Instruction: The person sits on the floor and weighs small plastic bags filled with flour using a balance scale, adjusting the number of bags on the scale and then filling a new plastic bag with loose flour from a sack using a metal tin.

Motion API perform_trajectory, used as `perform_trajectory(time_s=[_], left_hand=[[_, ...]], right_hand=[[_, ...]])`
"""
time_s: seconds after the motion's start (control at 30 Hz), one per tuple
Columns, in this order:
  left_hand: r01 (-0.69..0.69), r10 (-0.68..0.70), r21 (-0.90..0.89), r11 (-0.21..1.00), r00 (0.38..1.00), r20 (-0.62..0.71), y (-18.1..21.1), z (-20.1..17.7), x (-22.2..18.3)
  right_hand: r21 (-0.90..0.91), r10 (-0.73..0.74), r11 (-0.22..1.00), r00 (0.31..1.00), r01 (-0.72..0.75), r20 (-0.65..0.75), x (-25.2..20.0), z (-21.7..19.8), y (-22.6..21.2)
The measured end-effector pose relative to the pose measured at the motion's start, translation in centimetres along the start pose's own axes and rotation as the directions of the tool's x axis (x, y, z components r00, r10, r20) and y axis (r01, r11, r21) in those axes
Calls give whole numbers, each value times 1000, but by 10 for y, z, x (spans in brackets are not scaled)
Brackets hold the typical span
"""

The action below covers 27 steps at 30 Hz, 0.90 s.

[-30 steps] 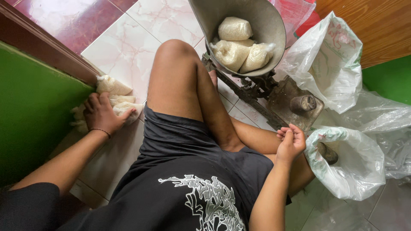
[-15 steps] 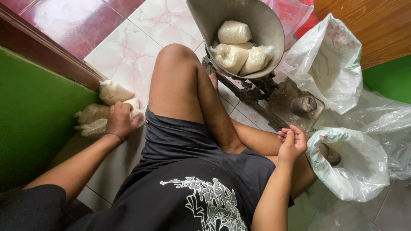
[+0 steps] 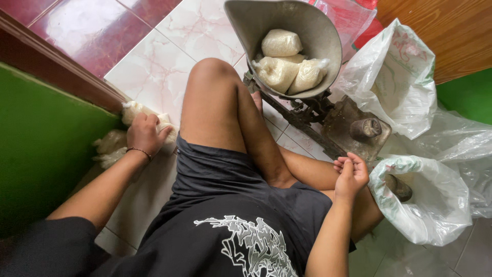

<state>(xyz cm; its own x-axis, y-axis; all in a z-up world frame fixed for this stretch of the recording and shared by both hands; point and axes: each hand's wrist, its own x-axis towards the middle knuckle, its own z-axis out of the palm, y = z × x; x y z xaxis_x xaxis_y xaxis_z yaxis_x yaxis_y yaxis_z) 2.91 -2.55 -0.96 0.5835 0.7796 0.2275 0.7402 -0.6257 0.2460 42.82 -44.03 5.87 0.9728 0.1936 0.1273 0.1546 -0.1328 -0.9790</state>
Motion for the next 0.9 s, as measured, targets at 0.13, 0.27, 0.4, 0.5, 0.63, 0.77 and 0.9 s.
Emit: perform_trajectory(time_s=[0.13,0.27,0.4,0.5,0.63,0.77,0.9], left_hand=[[77,-79,28,997,990,115,17,-26,6],[184,-181,-115,976,983,40,15,-16,42],[-221,-18,-475,852,894,-448,100,-106,106],[-402,91,-605,687,874,-478,183,-157,142],[-550,434,-682,483,826,-359,271,-162,179],[-469,639,-557,685,755,150,338,-110,209],[-412,503,-301,860,780,372,383,-68,222]], right_hand=[[10,-2,1000,1000,2,-7,1,-5,5],[8,-15,1000,1000,15,-7,2,-2,3],[9,-21,1000,1000,21,1,2,3,4],[-1,-3,1000,1000,3,-6,2,4,5],[-15,5,1000,999,-6,-32,2,2,8],[-2,115,993,993,-115,-23,-1,4,-3],[-24,125,992,992,-126,-20,-1,4,-8]])
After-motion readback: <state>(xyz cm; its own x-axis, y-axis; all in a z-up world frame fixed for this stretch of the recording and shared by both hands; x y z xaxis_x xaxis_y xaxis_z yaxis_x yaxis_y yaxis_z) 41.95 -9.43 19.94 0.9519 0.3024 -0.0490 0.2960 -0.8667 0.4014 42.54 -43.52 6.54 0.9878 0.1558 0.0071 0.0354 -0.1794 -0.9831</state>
